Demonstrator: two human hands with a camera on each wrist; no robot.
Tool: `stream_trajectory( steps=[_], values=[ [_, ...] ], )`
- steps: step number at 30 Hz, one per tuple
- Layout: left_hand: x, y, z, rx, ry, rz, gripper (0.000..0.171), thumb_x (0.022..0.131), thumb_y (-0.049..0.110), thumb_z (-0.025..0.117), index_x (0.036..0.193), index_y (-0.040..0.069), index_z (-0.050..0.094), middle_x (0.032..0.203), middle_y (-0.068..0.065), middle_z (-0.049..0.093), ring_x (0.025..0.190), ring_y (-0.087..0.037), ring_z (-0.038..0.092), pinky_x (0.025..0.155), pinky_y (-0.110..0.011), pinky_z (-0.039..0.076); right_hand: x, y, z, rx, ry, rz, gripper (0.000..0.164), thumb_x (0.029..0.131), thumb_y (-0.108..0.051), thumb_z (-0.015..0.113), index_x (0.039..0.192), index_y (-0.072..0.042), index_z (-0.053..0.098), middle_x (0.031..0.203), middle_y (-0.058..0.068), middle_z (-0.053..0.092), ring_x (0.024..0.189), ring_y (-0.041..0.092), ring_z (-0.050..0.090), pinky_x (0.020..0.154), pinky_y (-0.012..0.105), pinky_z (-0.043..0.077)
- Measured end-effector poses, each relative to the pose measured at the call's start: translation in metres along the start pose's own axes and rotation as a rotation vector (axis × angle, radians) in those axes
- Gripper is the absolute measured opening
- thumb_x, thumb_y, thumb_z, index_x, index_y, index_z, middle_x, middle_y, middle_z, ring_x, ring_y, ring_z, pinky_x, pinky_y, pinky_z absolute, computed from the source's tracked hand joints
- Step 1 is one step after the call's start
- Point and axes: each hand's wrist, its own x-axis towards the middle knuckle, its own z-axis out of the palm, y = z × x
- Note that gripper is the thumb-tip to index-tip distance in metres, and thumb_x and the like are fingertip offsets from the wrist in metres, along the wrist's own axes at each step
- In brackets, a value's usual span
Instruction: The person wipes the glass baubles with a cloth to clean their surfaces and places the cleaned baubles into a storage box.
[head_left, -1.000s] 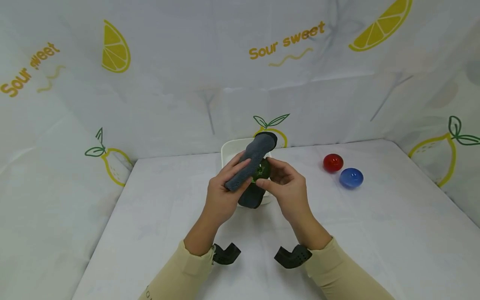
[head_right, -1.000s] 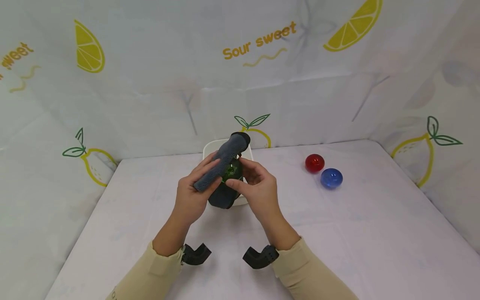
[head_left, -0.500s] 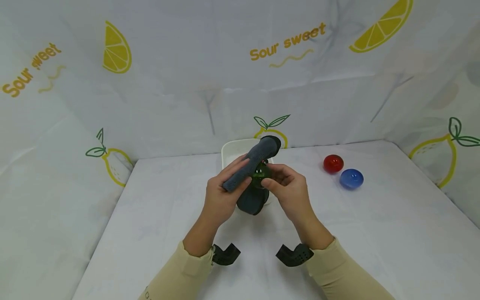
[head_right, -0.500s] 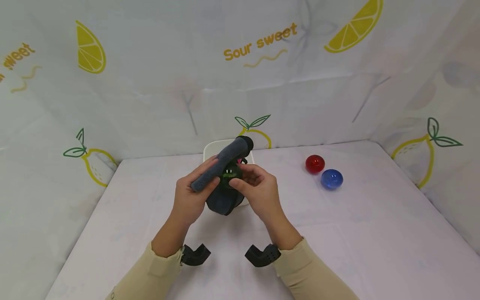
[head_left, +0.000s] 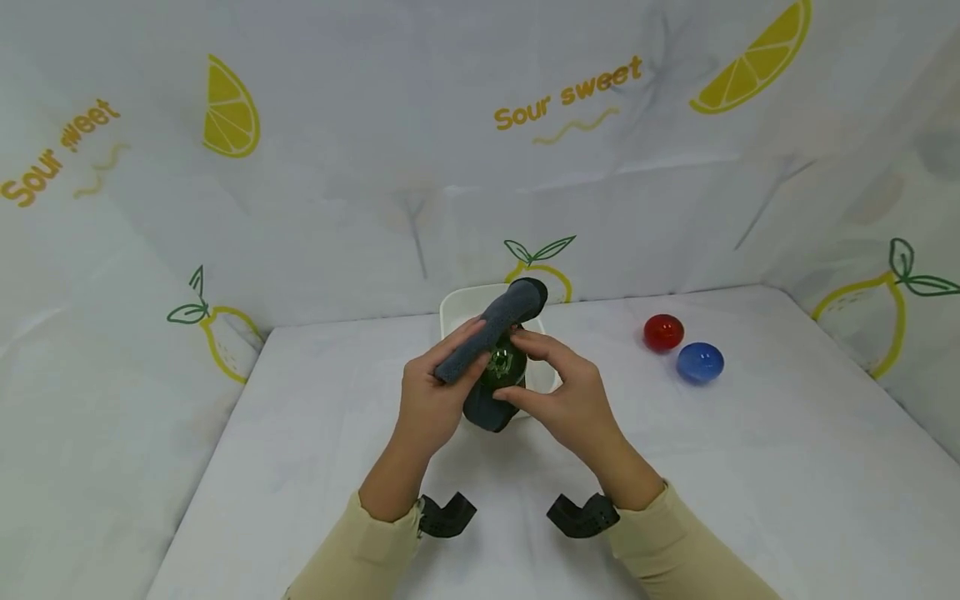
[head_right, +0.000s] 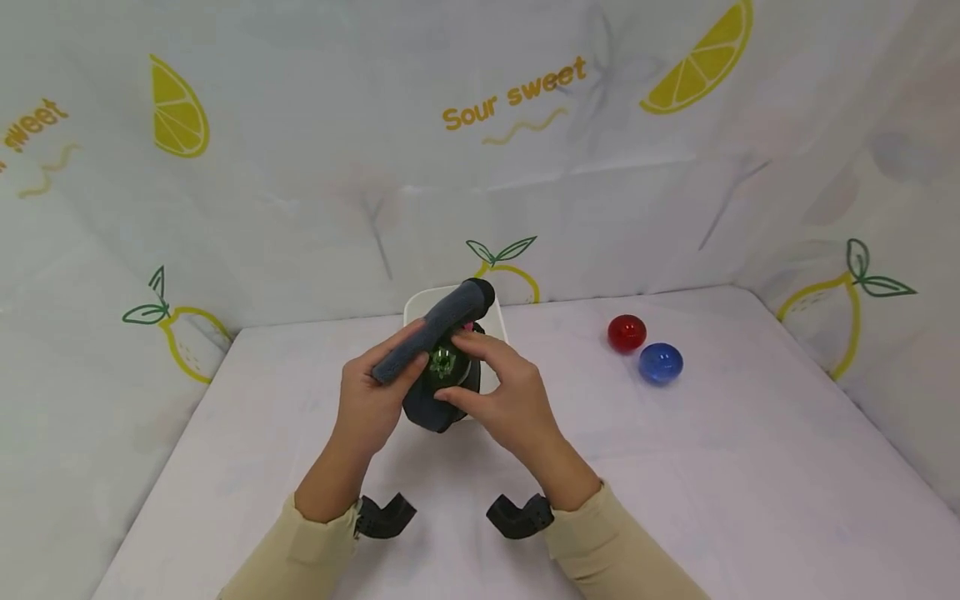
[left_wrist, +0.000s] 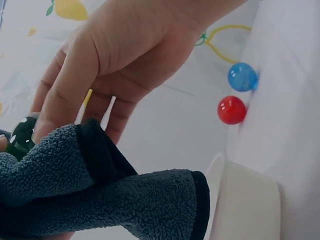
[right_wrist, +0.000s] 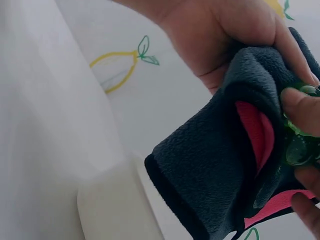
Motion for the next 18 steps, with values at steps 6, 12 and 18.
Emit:
stream_trajectory(
  steps=[6, 12, 18],
  values=[
    [0.0001, -0.0033, 0.0023, -0.005, 0.014, -0.037, 0.037, 0.093, 0.012, 0.068, 0.13, 0.011, 0.065, 0.136, -0.003, 0.061, 0.13, -0.017, 0.055, 0.106, -0.033, 0.046, 0.0009, 0.0041, 0.0031, -0.189, 0.055, -0.219, 0.061, 0.066, 0.003, 0.089, 0.121, -0.001, 0.065, 0.132, 0.012, 0.063, 0.121, 0.026, 0.061, 0.11, 0.036, 0.042],
    [0.0002, -0.0042, 0.0025, -0.01, 0.038, -0.055, 0.036, 0.093, 0.013, 0.069, 0.129, 0.012, 0.067, 0.133, -0.003, 0.064, 0.127, -0.015, 0.057, 0.105, -0.032, 0.046, 0.0021, 0.0062, 0.0067, -0.199, 0.122, -0.244, 0.062, 0.064, 0.005, 0.089, 0.12, 0.001, 0.065, 0.133, 0.014, 0.062, 0.123, 0.028, 0.059, 0.113, 0.039, 0.039],
    [-0.0011, -0.0036, 0.0053, -0.003, 0.051, -0.038, 0.037, 0.091, 0.009, 0.071, 0.127, 0.009, 0.067, 0.137, -0.007, 0.061, 0.129, -0.018, 0.055, 0.104, -0.034, 0.047, 0.0019, 0.007, 0.0059, 0.066, 0.11, -0.077, 0.062, 0.07, 0.007, 0.085, 0.127, 0.0, 0.062, 0.124, 0.014, 0.061, 0.118, 0.025, 0.061, 0.102, 0.026, 0.048]
  ],
)
